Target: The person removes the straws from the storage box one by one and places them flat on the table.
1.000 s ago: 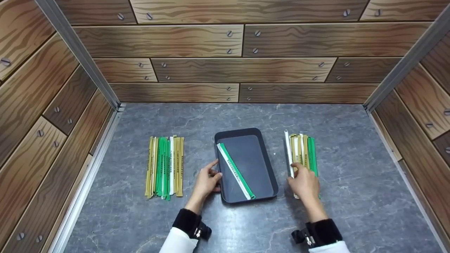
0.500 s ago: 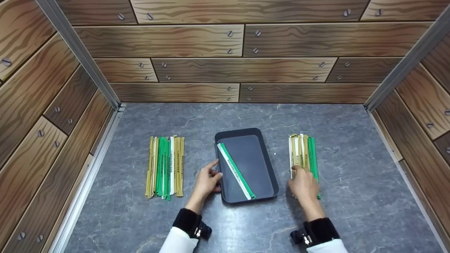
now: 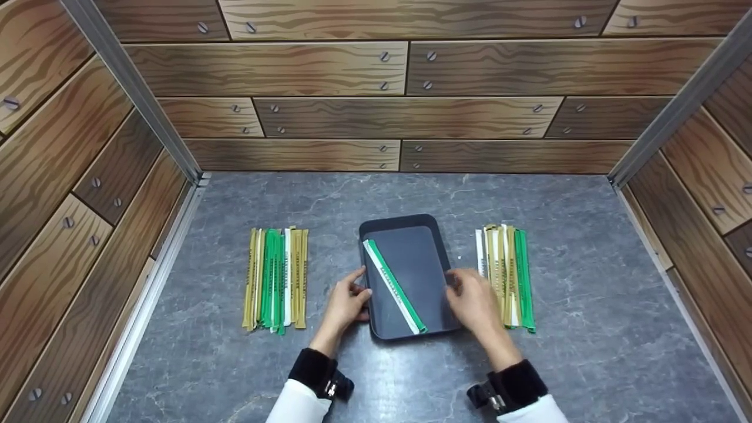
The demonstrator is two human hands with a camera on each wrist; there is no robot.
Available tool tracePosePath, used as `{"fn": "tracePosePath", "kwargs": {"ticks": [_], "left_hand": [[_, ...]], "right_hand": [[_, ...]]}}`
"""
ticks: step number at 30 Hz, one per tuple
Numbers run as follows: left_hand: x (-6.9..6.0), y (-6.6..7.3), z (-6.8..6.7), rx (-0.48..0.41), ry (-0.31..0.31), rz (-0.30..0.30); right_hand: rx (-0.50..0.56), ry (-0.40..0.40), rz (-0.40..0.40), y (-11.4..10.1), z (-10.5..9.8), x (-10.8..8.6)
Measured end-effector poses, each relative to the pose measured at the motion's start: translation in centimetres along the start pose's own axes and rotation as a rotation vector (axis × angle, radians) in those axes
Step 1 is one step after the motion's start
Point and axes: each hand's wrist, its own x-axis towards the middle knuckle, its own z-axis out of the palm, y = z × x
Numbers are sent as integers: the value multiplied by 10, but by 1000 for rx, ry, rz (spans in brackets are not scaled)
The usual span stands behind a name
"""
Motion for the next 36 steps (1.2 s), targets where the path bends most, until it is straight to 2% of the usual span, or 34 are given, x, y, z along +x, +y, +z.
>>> {"fn": "tracePosePath", "kwargs": {"ticks": [5, 11, 15, 20, 36], "left_hand": [[0, 1, 0, 36, 17, 15], [-1, 1, 1, 48, 26, 16], [-2, 1, 1, 45, 23, 7], [-2, 2, 1, 38, 22, 4], [0, -1, 1, 34, 20, 22]], "right_hand": [[35, -224, -17, -16, 17, -5], [-18, -323, -34, -24, 36, -12], [-65, -336, -51, -25, 43, -17], [-88, -313, -66, -25, 46, -18], [-108, -276, -13, -22, 47, -14]]}}
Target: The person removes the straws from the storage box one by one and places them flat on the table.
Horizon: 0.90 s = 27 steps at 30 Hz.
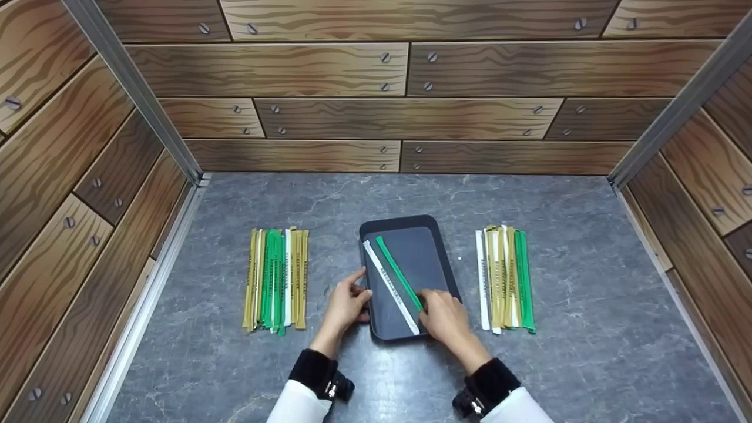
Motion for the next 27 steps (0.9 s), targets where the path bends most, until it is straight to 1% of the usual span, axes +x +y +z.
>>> {"fn": "tracePosePath", "kwargs": {"ticks": [5, 9, 14, 20, 22, 24, 27], "left_hand": [[0, 1, 1, 3, 3, -3], [-1, 1, 1, 1, 4, 4], [-1, 1, 0, -5, -5, 1], [0, -1, 1, -12, 1, 2], [0, -1, 1, -15, 3, 4], [0, -1, 0, -10, 2, 8], [0, 0, 0, -5, -1, 15]], "right_hand": [[-1, -25, 20, 1, 0, 0], [12, -32, 15, 2, 0, 0], [45, 10, -6, 4, -3, 1], [138, 89, -39, 1, -15, 2], [174, 105, -34, 1, -20, 2], [221, 108, -25, 2, -26, 1], [293, 92, 14, 5, -36, -1]]}}
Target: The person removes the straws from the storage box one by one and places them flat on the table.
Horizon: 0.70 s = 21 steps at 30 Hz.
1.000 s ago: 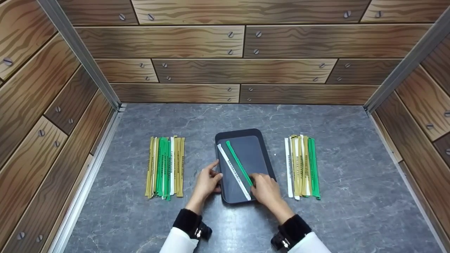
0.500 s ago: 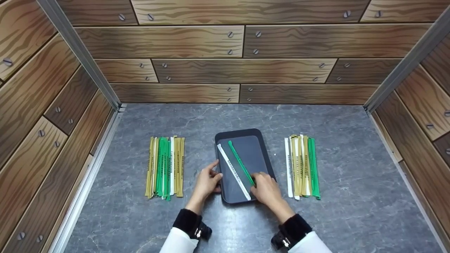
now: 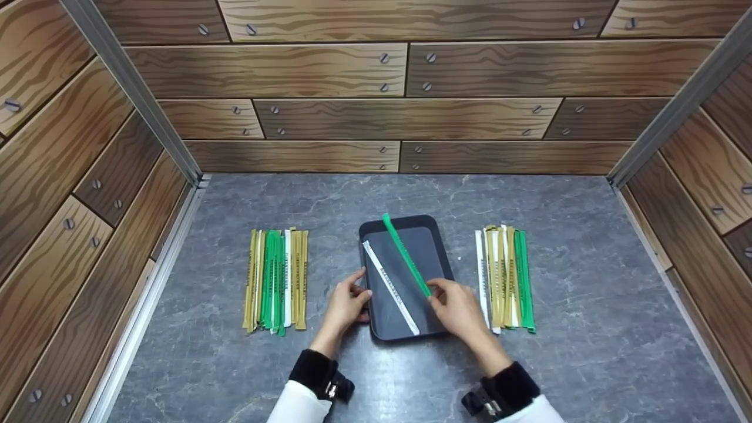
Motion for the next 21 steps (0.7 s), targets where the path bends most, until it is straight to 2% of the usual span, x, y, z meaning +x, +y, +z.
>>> {"fn": "tracePosePath", "kwargs": {"ticks": [4, 8, 15, 21], "left_hand": [[0, 1, 0, -1, -7, 4], [0, 1, 0, -4, -10, -5], [0, 0, 0, -19, -20, -22], [-1, 1, 0, -5, -19, -17]], "right_hand": [[83, -7, 77, 7, -17, -4], [98, 44, 124, 21, -35, -11], [-22, 164, 219, 50, -61, -23], [-111, 163, 317, 68, -71, -29]]}}
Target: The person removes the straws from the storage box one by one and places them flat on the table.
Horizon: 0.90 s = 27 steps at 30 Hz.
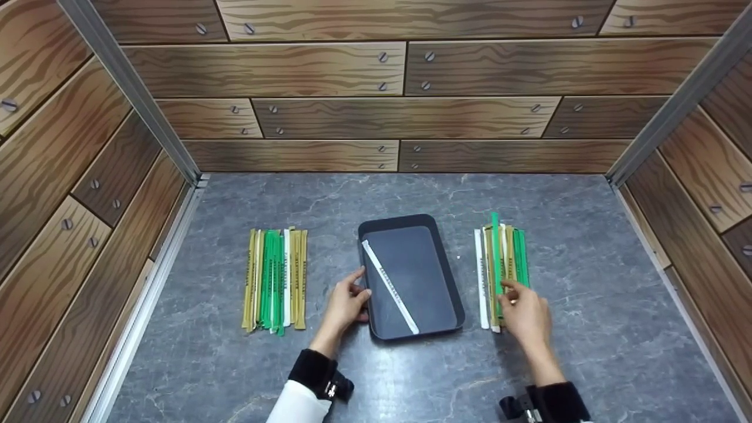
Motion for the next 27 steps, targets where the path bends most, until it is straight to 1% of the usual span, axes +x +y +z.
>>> {"fn": "tracePosePath", "kwargs": {"ticks": [6, 12, 19, 22, 25, 27], "left_hand": [[0, -1, 0, 5, 8, 6], [2, -3, 0, -8, 7, 17], [1, -2, 1, -14, 5, 11], [0, -1, 2, -6, 10, 10], [0, 0, 1, 2, 17, 11], [0, 0, 1, 7, 19, 11]], "right_hand": [[-47, 13, 37, 9, 3, 2], [-62, 24, 44, 14, 7, 3], [-79, -42, 73, 19, 5, 4], [-92, -42, 90, 18, 5, 5], [-87, -4, 51, 10, 8, 6], [-75, 30, -27, 0, 13, 5]]}}
